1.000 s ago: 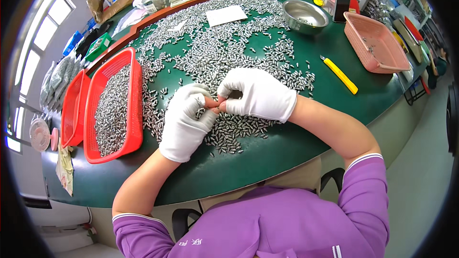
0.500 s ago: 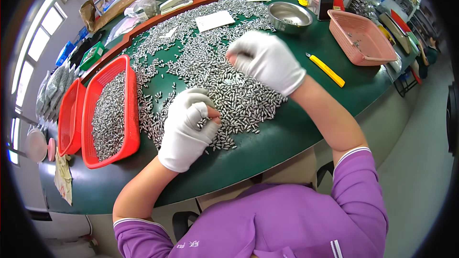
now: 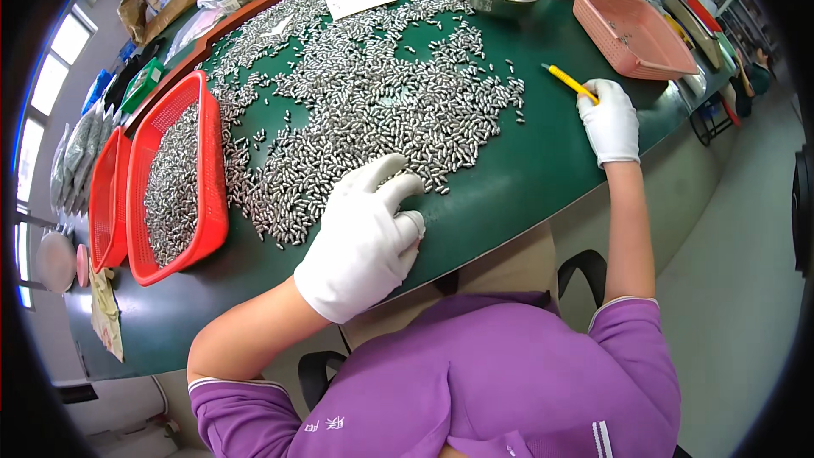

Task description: Inspecting, trimming, and sorting small metal hardware components at a workbench.

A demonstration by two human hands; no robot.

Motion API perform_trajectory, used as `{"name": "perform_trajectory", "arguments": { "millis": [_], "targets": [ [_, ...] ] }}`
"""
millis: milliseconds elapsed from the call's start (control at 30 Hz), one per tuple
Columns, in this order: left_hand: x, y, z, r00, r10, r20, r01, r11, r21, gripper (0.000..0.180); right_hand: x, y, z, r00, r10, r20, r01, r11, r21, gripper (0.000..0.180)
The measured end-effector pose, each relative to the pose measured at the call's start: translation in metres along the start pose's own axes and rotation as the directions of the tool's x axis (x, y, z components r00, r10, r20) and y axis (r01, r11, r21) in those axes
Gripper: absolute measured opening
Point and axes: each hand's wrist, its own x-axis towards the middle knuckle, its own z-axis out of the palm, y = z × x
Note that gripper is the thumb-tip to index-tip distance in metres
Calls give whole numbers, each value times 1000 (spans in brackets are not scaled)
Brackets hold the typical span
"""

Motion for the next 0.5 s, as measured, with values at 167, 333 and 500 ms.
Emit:
{"name": "perform_trajectory", "arguments": {
  "millis": [167,333,500],
  "targets": [
    [-1,-4,4,1000,-31,-7,30,997,-66,21,-48,-23,-27,984,122,128,-176,618,766,26],
    [0,-3,-1,1000,-24,-1,24,998,-61,26,-132,-63,-72,798,-360,483,-125,685,717,52],
    [0,-5,6,1000,-18,7,18,998,-56,25,-163,-81,-67,701,-571,426,215,740,637,63]
  ]
}}
